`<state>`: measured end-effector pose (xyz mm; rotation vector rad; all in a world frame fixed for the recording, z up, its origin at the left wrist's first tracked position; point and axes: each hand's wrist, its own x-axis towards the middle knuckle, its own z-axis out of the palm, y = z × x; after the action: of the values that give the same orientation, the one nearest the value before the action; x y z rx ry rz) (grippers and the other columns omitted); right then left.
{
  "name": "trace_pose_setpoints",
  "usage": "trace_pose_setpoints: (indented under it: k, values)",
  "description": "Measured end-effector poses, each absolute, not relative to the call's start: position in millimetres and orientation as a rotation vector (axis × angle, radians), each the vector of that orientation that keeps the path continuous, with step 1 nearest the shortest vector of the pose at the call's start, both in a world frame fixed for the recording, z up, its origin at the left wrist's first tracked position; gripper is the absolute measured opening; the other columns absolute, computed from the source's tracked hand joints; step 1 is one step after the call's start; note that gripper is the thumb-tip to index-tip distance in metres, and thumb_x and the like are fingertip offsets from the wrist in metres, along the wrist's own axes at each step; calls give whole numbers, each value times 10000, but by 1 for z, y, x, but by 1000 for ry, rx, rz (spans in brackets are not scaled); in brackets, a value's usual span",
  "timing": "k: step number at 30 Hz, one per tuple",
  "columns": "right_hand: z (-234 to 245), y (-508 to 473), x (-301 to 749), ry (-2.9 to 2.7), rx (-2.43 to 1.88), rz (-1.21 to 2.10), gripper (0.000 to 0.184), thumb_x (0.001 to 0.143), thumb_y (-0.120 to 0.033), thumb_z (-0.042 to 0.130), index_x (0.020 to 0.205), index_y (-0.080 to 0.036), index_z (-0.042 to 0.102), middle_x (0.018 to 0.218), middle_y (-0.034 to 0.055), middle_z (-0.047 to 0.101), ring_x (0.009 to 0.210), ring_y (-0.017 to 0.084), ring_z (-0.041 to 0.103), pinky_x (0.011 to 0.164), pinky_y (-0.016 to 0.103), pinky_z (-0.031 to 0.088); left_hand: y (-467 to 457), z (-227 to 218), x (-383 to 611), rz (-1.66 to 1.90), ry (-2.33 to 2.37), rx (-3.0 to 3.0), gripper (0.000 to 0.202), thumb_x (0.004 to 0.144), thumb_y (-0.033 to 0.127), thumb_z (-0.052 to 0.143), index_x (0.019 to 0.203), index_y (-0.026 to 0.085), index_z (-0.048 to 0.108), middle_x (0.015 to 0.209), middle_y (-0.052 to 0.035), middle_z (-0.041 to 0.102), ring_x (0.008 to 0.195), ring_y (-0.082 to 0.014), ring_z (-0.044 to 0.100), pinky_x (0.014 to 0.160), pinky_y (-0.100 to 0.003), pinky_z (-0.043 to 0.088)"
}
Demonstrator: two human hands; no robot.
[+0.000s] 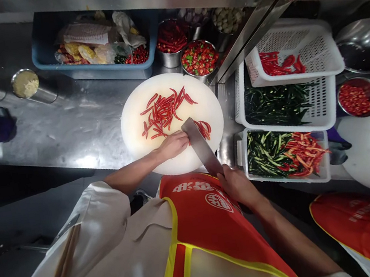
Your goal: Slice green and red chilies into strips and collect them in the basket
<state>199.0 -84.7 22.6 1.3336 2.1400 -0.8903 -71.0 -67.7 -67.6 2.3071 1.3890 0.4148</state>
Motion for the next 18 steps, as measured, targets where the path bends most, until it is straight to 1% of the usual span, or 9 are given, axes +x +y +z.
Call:
trace_pose_setpoints:
  k: [3,6,8,10,11,14,16,18]
  values:
    - [8,-82,197,2141,1432,-956,236,967,-337,368,970,-164,528,798,104,701,719,194,643,610,273,295,-65,-65,-71,387,1362,2304,290,965,204,398,833,163,653,868,-65,620,885,-177,568,824,-300,469]
    - [7,-82,214,2149,1554,-1082,250,947,-379,384,930,-180,534,763,78,682,710,190,636,609,261,324,-42,-55,-74,419,1394,2272,265,941,180,425,808,166,654,843,-52,621,850,-168,577,792,-293,472]
    - [12,-86,229,2132,1637,-1133,278,938,-418,379,882,-190,528,727,68,663,673,187,621,594,261,332,-13,-49,-79,493,1517,2266,252,938,183,430,840,157,660,858,-61,626,852,-180,577,790,-311,469]
    - [18,-92,241,2120,1653,-1170,296,932,-448,379,850,-200,520,692,56,646,627,183,597,577,266,332,22,-46,-85,550,1674,2294,244,932,168,429,918,144,671,935,-88,635,911,-211,570,835,-350,456]
    - [22,-95,244,2127,1634,-1181,294,929,-449,382,847,-203,522,688,53,644,620,183,590,577,268,333,39,-47,-88,528,1708,2329,239,913,138,440,958,143,675,975,-99,638,952,-226,565,869,-371,444]
    - [29,-102,246,2178,1473,-1216,264,927,-403,393,880,-204,559,776,65,671,701,190,603,617,270,350,75,-56,-93,321,1726,2426,265,857,58,452,963,121,686,1005,-131,643,1015,-262,559,902,-408,418]
    - [30,-103,242,2191,1354,-1224,253,930,-370,391,902,-204,580,821,63,679,745,189,606,636,265,347,85,-63,-95,198,1686,2467,271,840,44,460,969,113,688,996,-137,650,1010,-266,568,897,-408,417]
    - [27,-103,240,2203,1282,-1218,255,937,-357,379,889,-204,577,826,57,675,742,179,597,636,258,335,86,-68,-95,141,1621,2490,262,826,50,484,978,114,688,981,-129,654,995,-258,578,906,-398,416]
